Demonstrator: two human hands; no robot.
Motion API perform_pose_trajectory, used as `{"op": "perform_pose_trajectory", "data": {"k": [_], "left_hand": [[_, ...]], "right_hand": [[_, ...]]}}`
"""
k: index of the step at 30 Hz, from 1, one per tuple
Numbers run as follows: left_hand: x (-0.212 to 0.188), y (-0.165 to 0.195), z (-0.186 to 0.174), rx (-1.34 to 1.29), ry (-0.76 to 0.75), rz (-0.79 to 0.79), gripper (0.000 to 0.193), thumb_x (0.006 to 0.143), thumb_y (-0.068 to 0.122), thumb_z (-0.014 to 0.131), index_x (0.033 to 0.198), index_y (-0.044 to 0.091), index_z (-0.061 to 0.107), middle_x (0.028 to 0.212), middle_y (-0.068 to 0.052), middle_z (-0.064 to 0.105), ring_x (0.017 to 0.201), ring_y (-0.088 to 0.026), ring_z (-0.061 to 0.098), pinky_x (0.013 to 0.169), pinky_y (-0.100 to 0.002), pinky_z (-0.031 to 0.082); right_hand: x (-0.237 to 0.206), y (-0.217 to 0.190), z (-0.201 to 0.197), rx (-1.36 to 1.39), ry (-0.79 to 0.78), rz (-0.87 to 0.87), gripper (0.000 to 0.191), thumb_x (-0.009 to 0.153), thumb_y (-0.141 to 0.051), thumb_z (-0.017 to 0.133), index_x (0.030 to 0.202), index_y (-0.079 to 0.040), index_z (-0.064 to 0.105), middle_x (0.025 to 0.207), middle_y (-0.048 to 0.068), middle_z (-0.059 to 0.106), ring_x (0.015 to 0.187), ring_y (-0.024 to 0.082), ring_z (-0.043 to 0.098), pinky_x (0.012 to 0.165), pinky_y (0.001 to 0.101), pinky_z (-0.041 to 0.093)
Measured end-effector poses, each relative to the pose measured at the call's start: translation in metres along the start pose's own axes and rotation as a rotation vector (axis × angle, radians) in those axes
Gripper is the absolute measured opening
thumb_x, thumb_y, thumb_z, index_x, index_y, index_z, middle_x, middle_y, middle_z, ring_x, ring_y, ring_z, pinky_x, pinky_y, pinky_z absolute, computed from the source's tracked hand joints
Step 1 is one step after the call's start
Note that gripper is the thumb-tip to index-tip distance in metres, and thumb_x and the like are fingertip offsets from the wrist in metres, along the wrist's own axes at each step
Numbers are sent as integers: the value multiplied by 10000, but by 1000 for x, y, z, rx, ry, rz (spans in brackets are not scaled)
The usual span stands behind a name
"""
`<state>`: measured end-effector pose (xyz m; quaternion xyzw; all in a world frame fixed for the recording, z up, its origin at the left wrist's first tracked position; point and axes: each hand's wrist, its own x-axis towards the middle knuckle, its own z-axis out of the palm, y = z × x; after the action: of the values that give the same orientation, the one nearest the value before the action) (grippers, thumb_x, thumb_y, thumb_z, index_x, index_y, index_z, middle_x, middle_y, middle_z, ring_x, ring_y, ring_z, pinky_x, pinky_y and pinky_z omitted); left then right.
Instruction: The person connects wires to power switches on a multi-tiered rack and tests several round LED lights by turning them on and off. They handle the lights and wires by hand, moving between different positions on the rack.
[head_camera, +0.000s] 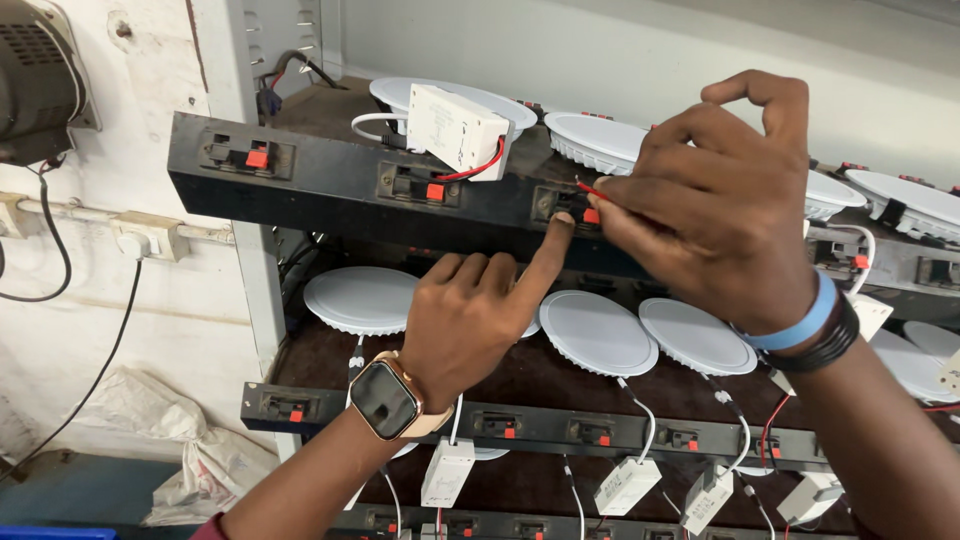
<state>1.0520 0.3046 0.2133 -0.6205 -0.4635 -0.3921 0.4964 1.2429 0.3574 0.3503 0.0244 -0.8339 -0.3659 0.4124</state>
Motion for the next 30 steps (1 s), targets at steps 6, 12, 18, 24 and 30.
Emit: {"op": "perform_pose_trajectory", "data": {"k": [6, 12, 18, 24, 30], "left_hand": [[1, -1, -1, -22, -2, 1, 639, 857, 57, 671, 1486, 51, 559, 623, 4, 489, 555, -161, 558, 550, -333, 448], [2, 1, -3, 26, 3, -11, 658, 849, 40, 669, 1497, 76, 557, 607, 7, 484, 527, -152, 541, 529, -322, 439], [7, 6, -3, 72, 31, 63, 573, 949, 34, 673, 1503, 111, 548, 572, 35, 476, 496, -114, 515, 507, -294, 418], [12, 8, -3, 82, -26, 48, 627, 897, 5, 661, 1504, 114, 551, 556, 40, 473, 476, -107, 508, 478, -280, 403], [12, 7, -5, 32, -49, 64, 707, 819, 44, 676, 1510, 124, 554, 594, 36, 436, 510, -129, 484, 508, -314, 391]], "right_hand": [[-3, 0, 2, -3, -5, -41, 84, 803, -161, 881, 802, -105, 818, 725, 8, 692, 828, 176, 647, 1002, 494, 372], [-3, -3, 0, 200, -53, 197, 123, 817, -157, 876, 918, -107, 825, 865, 29, 741, 851, 180, 647, 892, 422, 425], [-5, -10, -4, 449, 157, 667, 172, 878, -166, 867, 968, -77, 751, 888, 53, 740, 715, 128, 705, 631, 257, 560], [-12, -9, -18, 152, 51, 379, 94, 916, -76, 839, 960, -18, 780, 868, 132, 753, 745, 209, 695, 707, 346, 516], [-10, -4, -18, 285, -211, 441, 144, 893, -158, 760, 974, -40, 782, 786, 96, 712, 716, 201, 678, 704, 341, 518]]}}
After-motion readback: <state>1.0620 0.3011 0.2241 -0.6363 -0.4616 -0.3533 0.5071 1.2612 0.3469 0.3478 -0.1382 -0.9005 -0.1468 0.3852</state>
